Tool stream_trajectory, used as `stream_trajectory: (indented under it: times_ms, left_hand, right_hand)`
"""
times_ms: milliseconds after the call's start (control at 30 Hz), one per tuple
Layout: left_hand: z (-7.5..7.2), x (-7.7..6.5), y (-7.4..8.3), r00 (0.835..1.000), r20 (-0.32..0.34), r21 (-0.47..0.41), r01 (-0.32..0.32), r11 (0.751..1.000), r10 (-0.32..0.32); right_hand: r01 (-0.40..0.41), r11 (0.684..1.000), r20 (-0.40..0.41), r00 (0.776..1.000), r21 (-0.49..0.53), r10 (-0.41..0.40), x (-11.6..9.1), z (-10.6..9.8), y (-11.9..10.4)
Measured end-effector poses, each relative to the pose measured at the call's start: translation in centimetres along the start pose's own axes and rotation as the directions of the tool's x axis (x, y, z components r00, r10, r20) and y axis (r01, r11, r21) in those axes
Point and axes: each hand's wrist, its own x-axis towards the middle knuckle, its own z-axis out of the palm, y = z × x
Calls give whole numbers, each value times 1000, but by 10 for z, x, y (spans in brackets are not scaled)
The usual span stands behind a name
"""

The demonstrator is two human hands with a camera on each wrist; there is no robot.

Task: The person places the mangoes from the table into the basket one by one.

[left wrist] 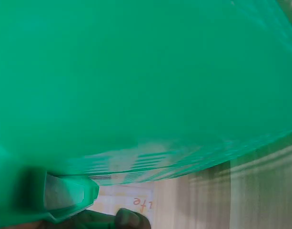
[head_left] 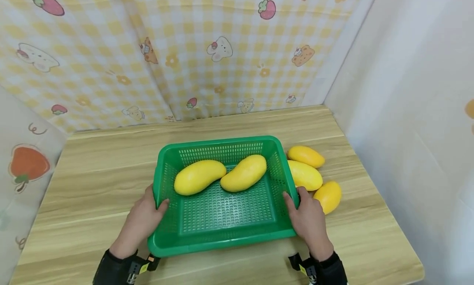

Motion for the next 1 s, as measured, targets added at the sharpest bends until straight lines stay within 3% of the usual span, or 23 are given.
stream_trajectory:
  times_ms: [133,333,433,533,600,800,1000]
  left_hand:
    - [1,1,0,998,50,-40,31,999,-29]
    - [1,-1,0,998,53,-69,41,997,-38]
    - [1,-2,0,998,54,-89,44,995,-39]
    - [2,-2,-1,998,56,-100,44,994,-38]
    - [2,-2,-1,998,57,-105,44,994,-38]
    - [3,-2,0,998,51,-127,43,991,-37]
    - [2,-1,1,998,43,-116,45,992,-40]
  right_hand:
    - [7,1000,-24,1000,-22,-8,-1,-2,-1]
    - [37,995,-20,999,-88,-39,-1,-14,-2]
    - [86,988,-71,993,-126,-96,0,-27,4]
    - [159,971,-151,971,-179,-187,4,-42,18]
    - [204,955,-161,957,-217,-241,7,-52,30]
    - [308,910,-34,944,-277,-329,15,-67,60]
    - [372,884,84,928,-282,-363,17,-68,73]
